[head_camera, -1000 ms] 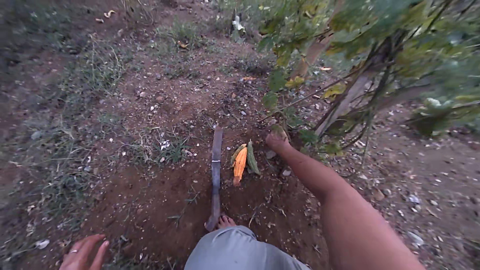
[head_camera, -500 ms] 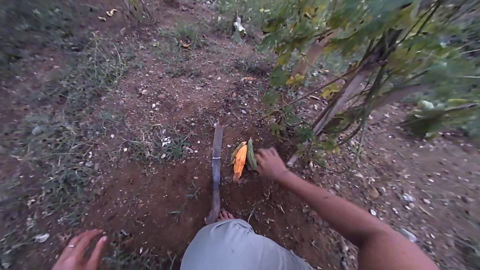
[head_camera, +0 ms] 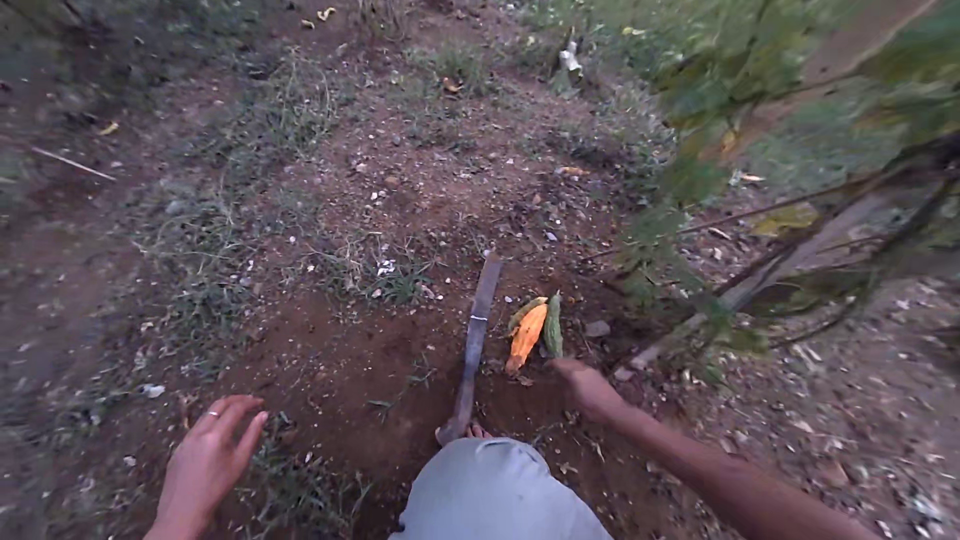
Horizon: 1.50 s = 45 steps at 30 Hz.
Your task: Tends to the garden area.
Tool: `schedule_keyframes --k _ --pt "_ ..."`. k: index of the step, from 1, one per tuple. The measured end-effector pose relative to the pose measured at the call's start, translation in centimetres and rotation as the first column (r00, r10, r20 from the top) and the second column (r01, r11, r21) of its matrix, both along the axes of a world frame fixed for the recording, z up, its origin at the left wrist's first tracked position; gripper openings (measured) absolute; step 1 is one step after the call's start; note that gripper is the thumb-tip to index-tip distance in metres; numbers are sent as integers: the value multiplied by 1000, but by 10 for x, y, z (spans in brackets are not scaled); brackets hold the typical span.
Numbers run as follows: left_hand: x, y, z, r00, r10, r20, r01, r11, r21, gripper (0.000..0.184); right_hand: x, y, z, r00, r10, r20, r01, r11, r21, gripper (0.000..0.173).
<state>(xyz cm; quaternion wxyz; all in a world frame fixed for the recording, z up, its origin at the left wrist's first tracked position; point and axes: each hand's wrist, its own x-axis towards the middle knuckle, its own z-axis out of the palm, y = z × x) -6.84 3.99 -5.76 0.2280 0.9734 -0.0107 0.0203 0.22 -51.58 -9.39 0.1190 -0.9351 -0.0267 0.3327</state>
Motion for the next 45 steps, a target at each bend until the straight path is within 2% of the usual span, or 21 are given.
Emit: schedule_keyframes --k 3,5,7,9,11,13,17,19,21,22,23,26,28,30,32,33,35,37,41,43,45 --pt "0 -1 1 1000 -1 -7 1 1000 1 30 -23 33 -20 957 157 -245 -152 988 40 40" --pt "-2 -1 4 1000 1 9 -1 1000 -1 31 -23 50 -25 930 253 -267 -244 967 70 43" --pt "-4 1 7 1000 7 27 -7 1000 -1 31 -19 67 -22 926 285 -248 -288 957 25 49" --pt "-4 1 9 999 20 31 -20 1000 -6 29 -14 84 -21 967 177 -181 -186 982 -35 52" --pt "-3 0 9 999 33 16 -33 999 -17 29 -10 98 -35 983 -67 -171 62 998 -33 66" --pt "-3 0 6 1000 30 7 -30 999 -18 29 -9 110 -64 923 -294 -248 317 947 57 79" --pt "0 -4 2 999 25 -29 -25 999 -32 28 -12 135 -112 780 -554 -292 626 708 328 65" --pt "-1 -4 2 998 23 -58 -25 999 -35 28 -16 142 -103 617 -700 -359 774 458 437 56" --pt "-4 -1 2 997 34 -68 -36 999 -31 29 -18 136 -81 423 -757 -498 832 108 544 38" --pt "-8 1 3 996 42 -79 -45 998 -32 29 -18 126 -67 376 -736 -562 819 -19 573 35" --pt "-11 3 4 995 48 -87 -51 998 -32 29 -17 112 -51 383 -722 -576 800 -53 598 39" --pt "-17 11 9 991 47 -122 -51 998 -29 31 -5 72 -14 451 -787 -421 755 84 651 36" --pt "-17 13 12 988 49 -148 -54 998 -32 32 15 55 -8 453 -838 -305 708 130 694 47" --pt "-14 12 12 989 44 -142 -49 998 -32 34 47 49 -16 372 -891 -260 678 70 732 50" --pt "-9 8 13 992 33 -120 -37 999 -26 34 79 54 -35 272 -923 -272 665 -24 746 44" --pt "-6 5 12 993 27 -111 -30 999 -23 33 87 59 -47 259 -925 -277 679 -29 733 44" --pt "1 -1 10 996 18 -87 -20 1000 -18 32 89 69 -61 335 -899 -282 757 78 648 49" --pt "5 -5 8 996 17 -90 -19 1000 -21 31 78 67 -46 401 -853 -335 797 144 587 46" --pt "6 -3 3 990 8 -138 -13 999 -31 31 70 12 2 379 -865 -330 772 98 628 28" --pt "6 -1 2 986 6 -169 -11 1000 -26 32 81 1 1 300 -902 -310 733 10 681 27" --pt "9 -3 2 985 1 -174 -5 1000 -24 31 102 4 -17 218 -923 -318 687 -86 722 34"
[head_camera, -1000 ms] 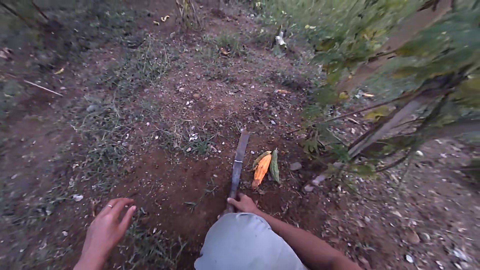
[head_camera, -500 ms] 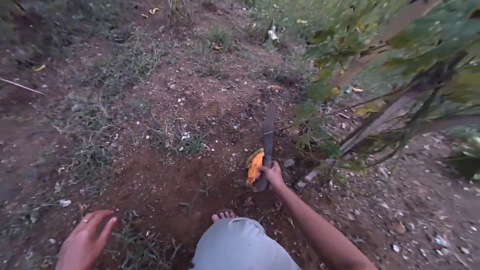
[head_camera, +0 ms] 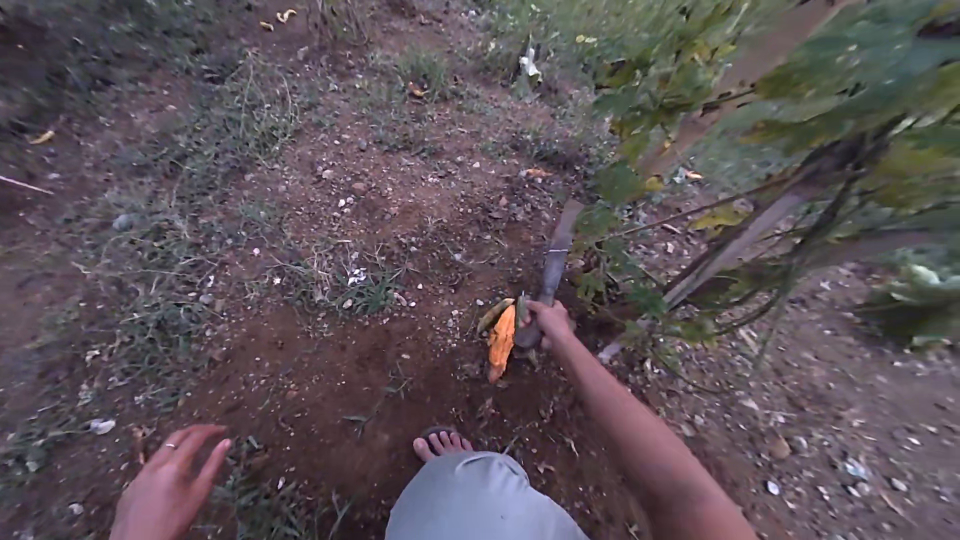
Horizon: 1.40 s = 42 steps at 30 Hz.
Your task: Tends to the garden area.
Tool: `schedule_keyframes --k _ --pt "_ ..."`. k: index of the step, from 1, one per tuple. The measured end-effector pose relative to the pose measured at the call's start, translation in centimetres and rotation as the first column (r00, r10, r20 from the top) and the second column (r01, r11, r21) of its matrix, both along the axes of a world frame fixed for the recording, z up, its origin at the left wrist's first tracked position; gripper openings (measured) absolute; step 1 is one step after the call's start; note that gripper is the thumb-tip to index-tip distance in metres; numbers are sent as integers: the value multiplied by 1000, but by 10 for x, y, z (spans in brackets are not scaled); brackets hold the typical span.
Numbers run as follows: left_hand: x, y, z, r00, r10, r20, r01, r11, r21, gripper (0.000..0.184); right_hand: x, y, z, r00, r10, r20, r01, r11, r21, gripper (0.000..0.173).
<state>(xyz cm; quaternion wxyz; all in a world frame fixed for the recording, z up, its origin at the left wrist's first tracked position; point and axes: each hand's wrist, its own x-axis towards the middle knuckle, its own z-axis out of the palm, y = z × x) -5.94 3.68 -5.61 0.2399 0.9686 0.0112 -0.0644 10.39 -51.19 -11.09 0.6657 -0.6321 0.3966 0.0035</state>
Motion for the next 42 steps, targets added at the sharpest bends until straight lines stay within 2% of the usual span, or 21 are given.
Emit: schedule_keyframes --k 2,4,5,7,10,11,13,16,19,21,23,26,28,30,31,33,35,36,39,40,42 --pt "4 -3 -2 1000 -10 20 10 1000 5 31 17 20 -23 1000 6 -9 -6 1000 15 36" --pt "8 -6 -4 998 -19 52 19 1000 6 31 16 45 -38 973 203 -112 -207 978 -24 38" --pt "9 -6 -3 998 -16 62 15 1000 7 30 9 50 -39 944 287 -164 -295 955 -22 40" --pt "7 -6 -4 998 -7 70 7 1000 2 30 -7 36 -26 927 323 -188 -328 945 8 31" --pt "5 0 -6 999 1 46 -1 1000 -5 31 -15 1 -3 960 243 -141 -248 969 -19 26" --pt "4 1 -7 1000 1 29 -1 1000 -8 31 -13 -5 0 974 191 -122 -195 981 -22 33" --pt "4 0 -6 1000 0 12 0 1000 -2 32 2 -6 -10 996 73 -56 -70 996 49 49" --pt "5 -4 -5 998 -10 56 9 1000 22 30 28 34 -41 998 -47 39 42 992 122 40" --pt "8 -9 -3 996 -10 88 8 1000 26 29 11 74 -56 985 160 -59 -152 980 127 39" --pt "7 -9 -3 995 -10 95 7 1000 25 29 -6 64 -44 966 238 -100 -221 963 156 34" --pt "4 -4 -5 996 -9 86 7 1000 24 30 -17 37 -25 972 214 -93 -198 967 160 23" --pt "-3 0 -5 998 -8 57 6 1000 22 31 -10 15 -13 998 51 -27 -48 991 122 23" --pt "-2 1 -4 999 -2 45 1 1000 19 31 13 16 -25 994 -88 62 76 982 171 34" --pt "0 -3 -5 997 -8 75 6 1000 22 31 40 33 -41 985 -144 96 123 971 205 34" --pt "1 -5 -4 996 -11 83 9 1000 24 31 46 46 -48 992 -101 71 85 976 202 33" --pt "7 -11 -2 997 -9 79 8 1000 19 30 45 72 -53 985 168 -34 -160 973 165 32" --pt "8 -11 -1 997 -6 77 4 1000 21 30 28 84 -51 888 436 -145 -422 899 118 38" --pt "7 -10 -2 997 -5 80 3 1000 21 30 18 81 -45 838 514 -185 -506 858 91 41" --pt "2 -2 -4 996 10 84 -11 1000 20 30 0 64 -21 792 573 -208 -588 809 -8 41" --pt "0 0 -3 997 15 75 -17 1000 23 29 -3 62 -16 814 550 -190 -564 825 -27 41" --pt "-4 4 -1 998 21 62 -23 999 26 29 3 62 -15 907 405 -111 -412 910 -48 40"
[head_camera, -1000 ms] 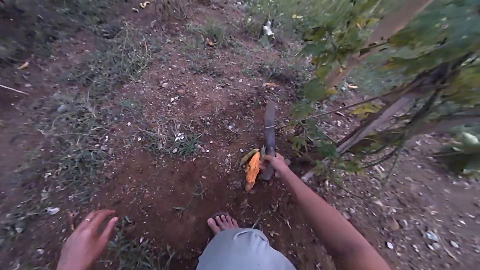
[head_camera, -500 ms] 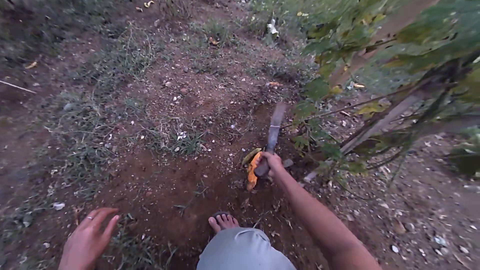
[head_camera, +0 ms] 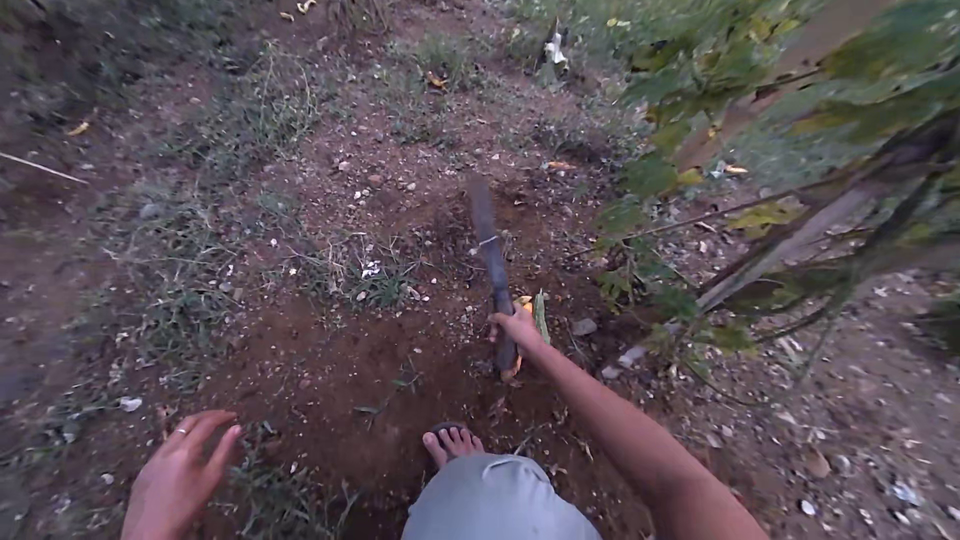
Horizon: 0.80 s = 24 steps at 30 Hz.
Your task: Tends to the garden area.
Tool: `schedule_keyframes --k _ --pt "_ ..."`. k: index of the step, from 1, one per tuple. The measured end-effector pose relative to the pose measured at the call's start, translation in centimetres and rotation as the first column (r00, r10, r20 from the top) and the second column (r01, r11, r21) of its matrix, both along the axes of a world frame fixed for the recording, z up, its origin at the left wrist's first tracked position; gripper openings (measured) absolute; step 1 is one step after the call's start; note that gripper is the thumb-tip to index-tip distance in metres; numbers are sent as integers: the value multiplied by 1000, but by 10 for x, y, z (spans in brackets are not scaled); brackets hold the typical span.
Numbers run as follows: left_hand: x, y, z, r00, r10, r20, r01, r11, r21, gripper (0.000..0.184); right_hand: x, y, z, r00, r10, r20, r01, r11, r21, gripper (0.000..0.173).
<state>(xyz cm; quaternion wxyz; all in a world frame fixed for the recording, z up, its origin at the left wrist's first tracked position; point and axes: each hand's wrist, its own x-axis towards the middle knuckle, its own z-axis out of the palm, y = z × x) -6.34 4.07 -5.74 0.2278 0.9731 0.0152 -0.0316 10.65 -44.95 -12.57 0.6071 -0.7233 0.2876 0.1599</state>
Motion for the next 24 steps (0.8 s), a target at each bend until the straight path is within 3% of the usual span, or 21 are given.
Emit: schedule_keyframes --k 3,5,7,9,11,15,18,20,22,24 --pt "-2 2 4 999 3 35 -4 1000 16 29 34 8 -19 929 -355 102 346 933 93 50" --pt "-1 -2 7 999 6 49 -6 1000 15 30 48 20 -29 857 -503 113 489 862 132 51" --pt "1 -5 9 999 3 52 -4 1000 6 30 30 28 -37 913 -406 33 403 913 67 48" --pt "5 -5 7 998 -5 57 5 1000 -8 30 -8 23 -35 989 -108 -105 105 994 -25 44" --pt "7 -5 1 997 -15 82 16 1000 -10 30 -34 15 -11 985 36 -169 -38 999 -9 39" --pt "6 -6 -1 996 -18 83 19 1000 -12 31 -31 16 21 982 -172 -80 177 982 71 26" --pt "5 -6 1 994 -19 103 20 1000 -11 30 -8 33 2 914 -404 29 398 909 125 38" --pt "4 -6 2 993 -22 117 23 1000 -5 31 -17 54 -22 911 -412 31 406 905 126 45" --pt "4 -7 5 994 -19 111 20 1000 -7 32 -56 66 -43 978 -195 -80 201 977 76 50" --pt "4 -6 4 994 -15 105 16 1000 -8 31 -95 58 -46 974 95 -205 -88 995 46 52"
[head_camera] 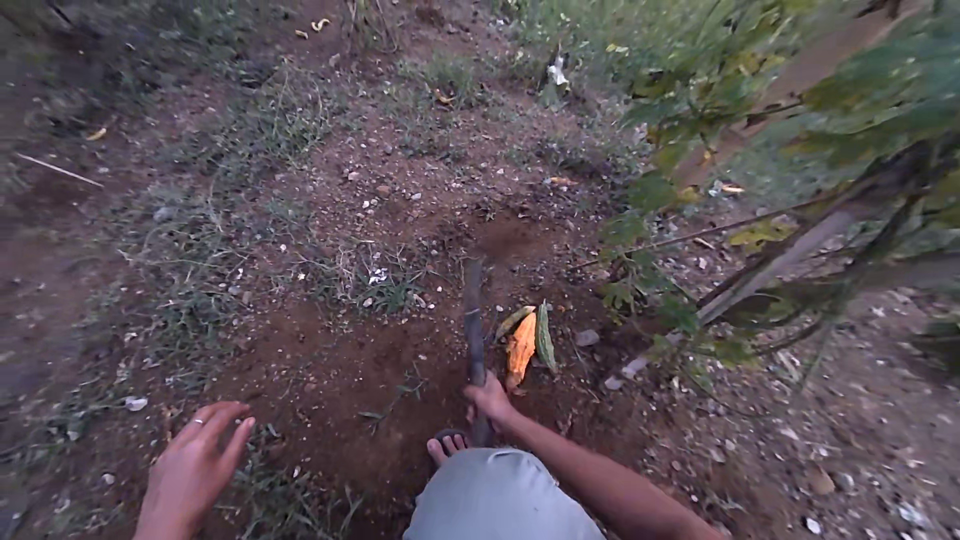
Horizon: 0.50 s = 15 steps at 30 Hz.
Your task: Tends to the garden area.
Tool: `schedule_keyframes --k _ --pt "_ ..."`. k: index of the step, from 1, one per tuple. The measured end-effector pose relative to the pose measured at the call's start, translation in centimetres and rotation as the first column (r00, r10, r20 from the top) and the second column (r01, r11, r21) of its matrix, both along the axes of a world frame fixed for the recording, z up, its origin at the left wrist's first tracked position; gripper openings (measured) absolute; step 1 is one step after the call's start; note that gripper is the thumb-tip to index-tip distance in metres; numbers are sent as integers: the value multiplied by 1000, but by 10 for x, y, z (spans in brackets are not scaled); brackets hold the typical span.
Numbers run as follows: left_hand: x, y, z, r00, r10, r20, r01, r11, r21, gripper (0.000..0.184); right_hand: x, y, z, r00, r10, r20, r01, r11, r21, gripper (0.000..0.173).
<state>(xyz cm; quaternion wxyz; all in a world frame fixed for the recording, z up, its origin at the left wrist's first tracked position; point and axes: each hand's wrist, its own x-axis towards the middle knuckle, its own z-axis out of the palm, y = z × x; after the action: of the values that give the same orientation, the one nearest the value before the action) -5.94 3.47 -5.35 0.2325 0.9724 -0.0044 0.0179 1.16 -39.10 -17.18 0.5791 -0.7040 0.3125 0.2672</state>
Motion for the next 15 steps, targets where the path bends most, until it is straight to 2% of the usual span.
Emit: schedule_keyframes --k 2,4,6,8,10,12,13,14,15 --pt "-1 4 -5 1000 4 -12 -4 1000 8 30 -14 -14 17 992 124 -1 -124 991 -46 46" --pt "-7 6 -6 999 15 -33 -15 1000 13 30 -4 -29 41 993 94 70 -89 993 -75 41" --pt "-10 8 -2 998 29 -58 -28 1000 9 30 34 -45 53 984 -15 177 33 995 -97 38" --pt "-13 10 0 998 33 -55 -33 999 9 31 88 -60 49 943 -192 273 227 968 -104 34" --pt "-16 10 0 999 32 -32 -32 999 16 31 138 -65 33 854 -405 326 434 901 -19 41" --pt "-16 8 2 999 40 -37 -39 999 18 30 163 -48 22 790 -528 311 533 843 77 45" --pt "-15 5 2 998 45 -39 -44 999 22 30 164 -37 14 815 -508 279 507 858 81 46" --pt "-14 2 3 998 48 -43 -47 999 27 30 157 -27 7 881 -410 236 413 910 36 45" --pt "-12 0 3 998 47 -44 -45 998 34 29 147 -21 -1 953 -248 172 254 967 -18 42"
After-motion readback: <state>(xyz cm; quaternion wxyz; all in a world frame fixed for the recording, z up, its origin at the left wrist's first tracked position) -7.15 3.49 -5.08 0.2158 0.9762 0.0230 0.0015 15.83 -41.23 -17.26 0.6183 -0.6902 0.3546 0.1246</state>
